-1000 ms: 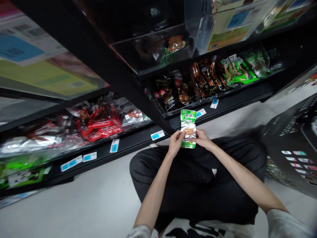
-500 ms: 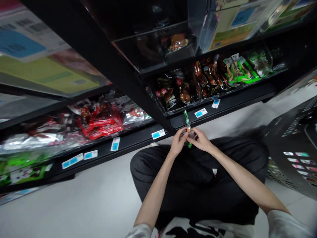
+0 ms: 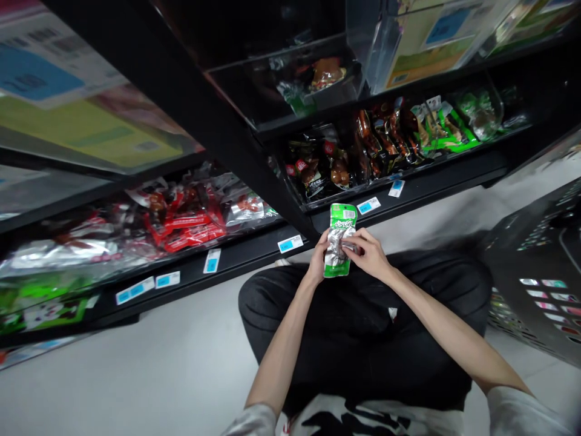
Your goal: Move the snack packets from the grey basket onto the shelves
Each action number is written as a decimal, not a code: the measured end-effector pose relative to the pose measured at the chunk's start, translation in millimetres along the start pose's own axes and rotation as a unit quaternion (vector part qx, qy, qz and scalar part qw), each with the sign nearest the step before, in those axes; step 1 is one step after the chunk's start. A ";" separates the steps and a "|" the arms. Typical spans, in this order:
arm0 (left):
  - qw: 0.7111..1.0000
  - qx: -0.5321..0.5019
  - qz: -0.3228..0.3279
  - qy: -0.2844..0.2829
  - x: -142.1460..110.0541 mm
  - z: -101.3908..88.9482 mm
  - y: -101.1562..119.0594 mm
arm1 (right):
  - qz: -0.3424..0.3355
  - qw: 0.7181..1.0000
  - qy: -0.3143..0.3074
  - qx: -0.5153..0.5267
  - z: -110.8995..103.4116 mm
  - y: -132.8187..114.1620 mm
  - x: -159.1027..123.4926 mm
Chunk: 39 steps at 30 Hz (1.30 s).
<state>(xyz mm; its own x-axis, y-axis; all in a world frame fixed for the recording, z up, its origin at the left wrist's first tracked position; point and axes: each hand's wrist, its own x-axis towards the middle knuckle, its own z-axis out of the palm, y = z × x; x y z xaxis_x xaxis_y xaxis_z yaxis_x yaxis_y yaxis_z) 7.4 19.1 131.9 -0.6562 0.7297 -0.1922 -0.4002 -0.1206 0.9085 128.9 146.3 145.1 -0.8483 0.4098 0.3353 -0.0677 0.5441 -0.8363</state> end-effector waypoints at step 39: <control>0.999 -0.037 0.029 -0.010 -4.3 5.3 5.4 | -0.098 0.994 0.015 -0.043 -2.1 -5.6 1.8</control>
<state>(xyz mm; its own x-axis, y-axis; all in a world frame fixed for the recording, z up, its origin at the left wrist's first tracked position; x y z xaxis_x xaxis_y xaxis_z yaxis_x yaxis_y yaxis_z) 11.4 18.8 139.6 -0.6674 0.7327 -0.1328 -0.4088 -0.2115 0.8878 128.8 145.5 151.3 -0.8077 0.3107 0.5010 -0.1835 0.6751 -0.7146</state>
